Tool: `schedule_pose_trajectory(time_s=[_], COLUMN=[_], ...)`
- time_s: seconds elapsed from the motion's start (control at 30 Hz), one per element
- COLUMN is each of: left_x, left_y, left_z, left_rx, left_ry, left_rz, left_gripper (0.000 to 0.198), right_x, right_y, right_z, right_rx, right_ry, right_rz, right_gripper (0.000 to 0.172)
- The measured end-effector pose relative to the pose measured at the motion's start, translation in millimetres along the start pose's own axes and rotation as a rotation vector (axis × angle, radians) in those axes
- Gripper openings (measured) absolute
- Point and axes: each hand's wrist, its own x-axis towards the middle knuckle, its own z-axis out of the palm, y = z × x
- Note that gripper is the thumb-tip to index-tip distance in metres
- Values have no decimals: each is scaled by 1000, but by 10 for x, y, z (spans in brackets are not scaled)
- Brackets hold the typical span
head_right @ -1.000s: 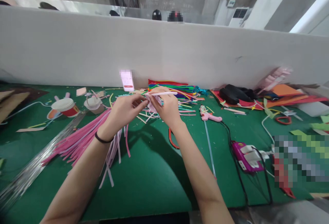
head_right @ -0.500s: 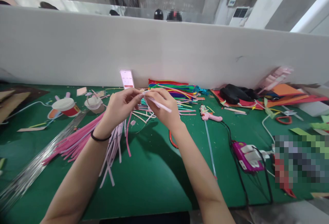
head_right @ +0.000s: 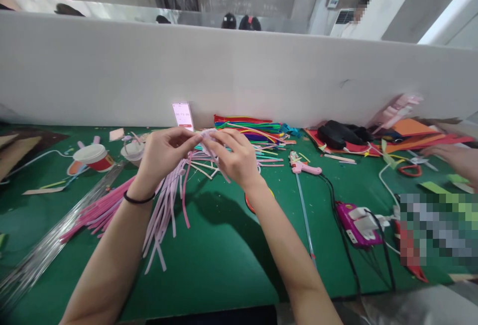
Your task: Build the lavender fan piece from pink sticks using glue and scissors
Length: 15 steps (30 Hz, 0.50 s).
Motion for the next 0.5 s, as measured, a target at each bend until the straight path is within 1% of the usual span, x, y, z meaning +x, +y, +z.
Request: schedule_pose_trajectory(time_s=[0.07,0.1,0.17,0.23,0.3,0.4,0.5], left_x=[-8,-13,-23,-31,-33,-28,-20], left_y=[22,39,76,110,133,143,132], left_z=[-16,-23,-40,-58,-78,-110,-126], left_rx=[10,7,-10,-36,-77,-132,-111], left_ry=[-24,-39,-67,-95,-134,-187,-200], left_rz=[7,12,23,30,20,-18,-36], left_gripper=[27,27,25,24,23,23,23], right_x=[39,59,87,94,86,81,110], right_y=[-17,-17,1,39,76,83,29], right_z=[-48,-73,-112,-131,-137,-158,-206], right_rx=[98,144,216,277,339,424,420], right_ry=[43,43,-26,-140,-209,-227,-204], right_rz=[157,237,328,334,363,451,459], right_gripper=[29,29,30,28,23,23,22])
